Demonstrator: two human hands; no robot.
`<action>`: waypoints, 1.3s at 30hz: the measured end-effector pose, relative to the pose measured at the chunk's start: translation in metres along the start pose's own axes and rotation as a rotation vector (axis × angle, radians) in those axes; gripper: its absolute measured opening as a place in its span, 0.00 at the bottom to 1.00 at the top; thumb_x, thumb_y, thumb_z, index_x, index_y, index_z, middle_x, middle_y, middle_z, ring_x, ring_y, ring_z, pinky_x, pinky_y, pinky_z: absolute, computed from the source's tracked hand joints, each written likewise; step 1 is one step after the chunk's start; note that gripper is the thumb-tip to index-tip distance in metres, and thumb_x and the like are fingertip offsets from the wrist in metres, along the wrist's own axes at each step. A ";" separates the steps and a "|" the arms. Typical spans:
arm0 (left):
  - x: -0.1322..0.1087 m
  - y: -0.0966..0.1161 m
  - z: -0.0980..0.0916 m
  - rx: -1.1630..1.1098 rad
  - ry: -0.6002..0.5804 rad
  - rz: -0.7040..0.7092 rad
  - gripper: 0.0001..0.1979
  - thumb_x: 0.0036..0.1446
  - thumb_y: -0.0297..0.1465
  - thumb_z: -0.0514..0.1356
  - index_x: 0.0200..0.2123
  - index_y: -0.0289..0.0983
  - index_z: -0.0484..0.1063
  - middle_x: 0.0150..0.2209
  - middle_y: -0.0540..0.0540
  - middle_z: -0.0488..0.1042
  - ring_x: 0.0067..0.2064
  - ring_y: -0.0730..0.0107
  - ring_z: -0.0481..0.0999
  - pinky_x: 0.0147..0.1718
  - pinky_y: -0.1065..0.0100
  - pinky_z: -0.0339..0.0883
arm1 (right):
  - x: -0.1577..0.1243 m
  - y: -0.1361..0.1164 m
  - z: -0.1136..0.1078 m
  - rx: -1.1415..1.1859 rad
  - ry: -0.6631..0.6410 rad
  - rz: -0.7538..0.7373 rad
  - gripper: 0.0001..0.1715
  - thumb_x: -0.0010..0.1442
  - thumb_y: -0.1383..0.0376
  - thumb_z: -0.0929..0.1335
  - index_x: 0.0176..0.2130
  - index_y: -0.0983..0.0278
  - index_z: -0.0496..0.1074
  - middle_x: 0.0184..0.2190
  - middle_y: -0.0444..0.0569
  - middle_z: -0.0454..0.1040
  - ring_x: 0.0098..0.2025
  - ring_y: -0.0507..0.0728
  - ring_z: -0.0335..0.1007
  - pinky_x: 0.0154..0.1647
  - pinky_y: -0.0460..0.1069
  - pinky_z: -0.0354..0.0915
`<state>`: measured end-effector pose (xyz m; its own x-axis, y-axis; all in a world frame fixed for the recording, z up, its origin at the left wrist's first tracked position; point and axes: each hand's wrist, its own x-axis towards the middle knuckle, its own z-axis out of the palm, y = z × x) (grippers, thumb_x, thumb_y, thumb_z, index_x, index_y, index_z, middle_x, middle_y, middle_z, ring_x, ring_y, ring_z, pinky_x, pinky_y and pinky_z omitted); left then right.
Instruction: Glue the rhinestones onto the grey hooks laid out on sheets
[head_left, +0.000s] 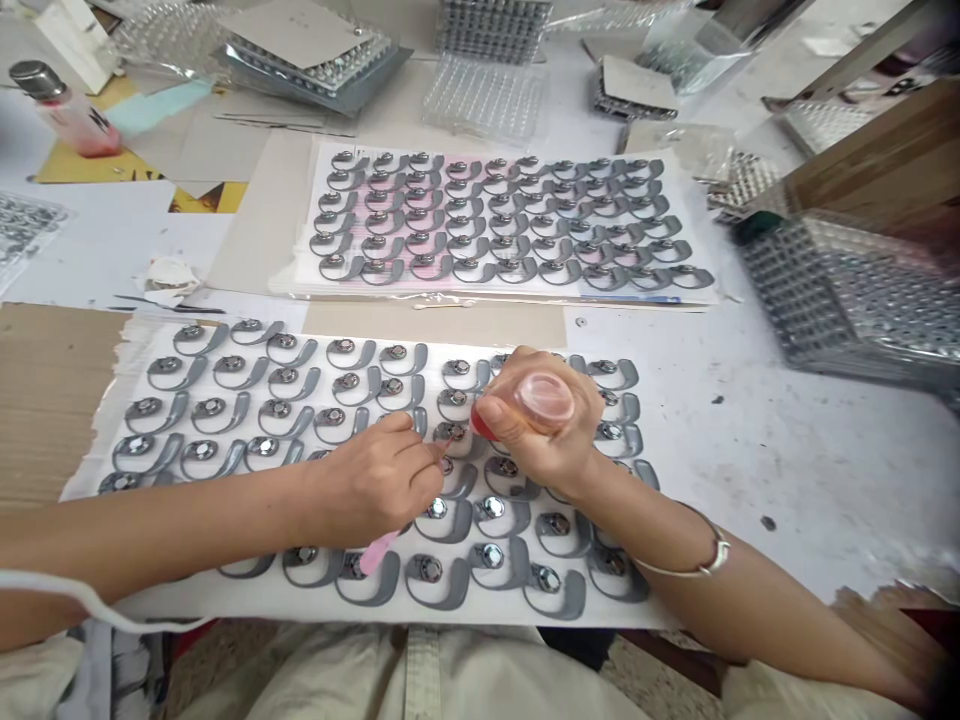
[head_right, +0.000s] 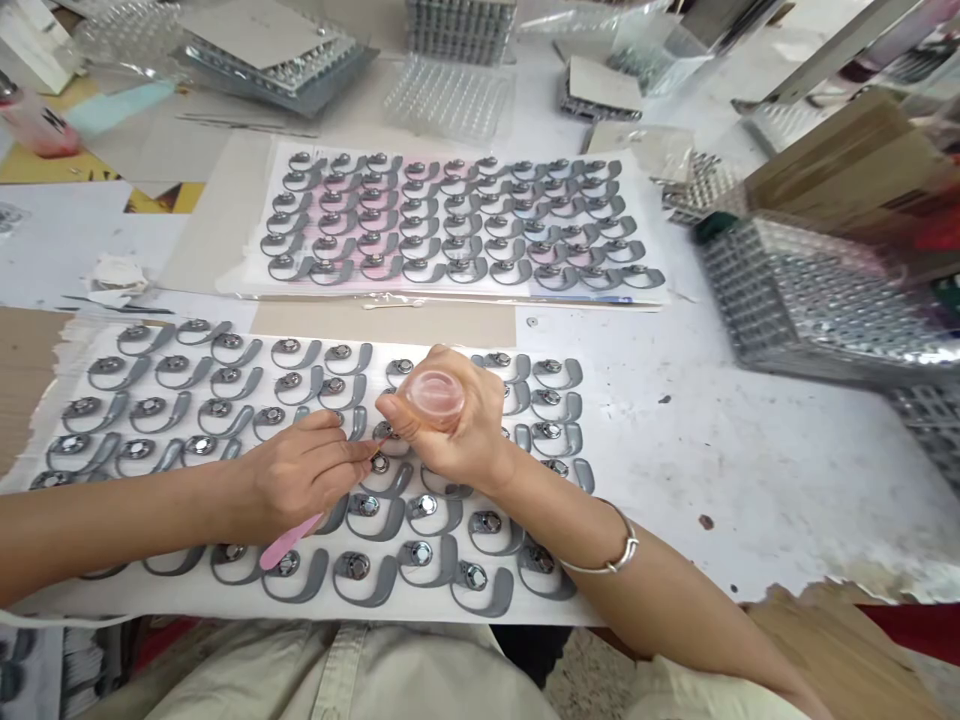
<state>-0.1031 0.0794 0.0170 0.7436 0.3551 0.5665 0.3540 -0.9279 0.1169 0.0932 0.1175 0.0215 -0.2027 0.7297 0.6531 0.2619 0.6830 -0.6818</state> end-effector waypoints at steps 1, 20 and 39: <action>0.000 -0.001 0.000 -0.006 0.010 0.001 0.14 0.61 0.18 0.57 0.23 0.34 0.65 0.20 0.47 0.71 0.23 0.70 0.65 0.27 0.66 0.63 | 0.000 0.000 0.000 -0.003 -0.002 -0.003 0.09 0.57 0.65 0.71 0.30 0.62 0.67 0.21 0.42 0.69 0.21 0.50 0.64 0.21 0.48 0.63; -0.008 -0.013 0.003 -0.156 -0.003 -0.021 0.09 0.57 0.17 0.54 0.29 0.34 0.65 0.29 0.42 0.77 0.26 0.69 0.70 0.28 0.65 0.64 | -0.001 -0.005 -0.002 -0.039 -0.045 -0.015 0.08 0.57 0.63 0.71 0.29 0.61 0.68 0.21 0.44 0.71 0.21 0.51 0.67 0.20 0.49 0.65; -0.008 -0.030 0.004 -0.421 0.049 -0.033 0.08 0.55 0.18 0.54 0.37 0.34 0.65 0.34 0.40 0.80 0.32 0.67 0.79 0.31 0.66 0.68 | -0.002 -0.007 0.002 0.034 -0.014 -0.012 0.07 0.55 0.66 0.72 0.30 0.62 0.69 0.22 0.44 0.72 0.22 0.51 0.67 0.21 0.48 0.65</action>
<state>-0.1172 0.1053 0.0057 0.7046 0.3889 0.5935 0.1069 -0.8851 0.4530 0.0900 0.1116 0.0246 -0.2185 0.7217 0.6569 0.2275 0.6922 -0.6849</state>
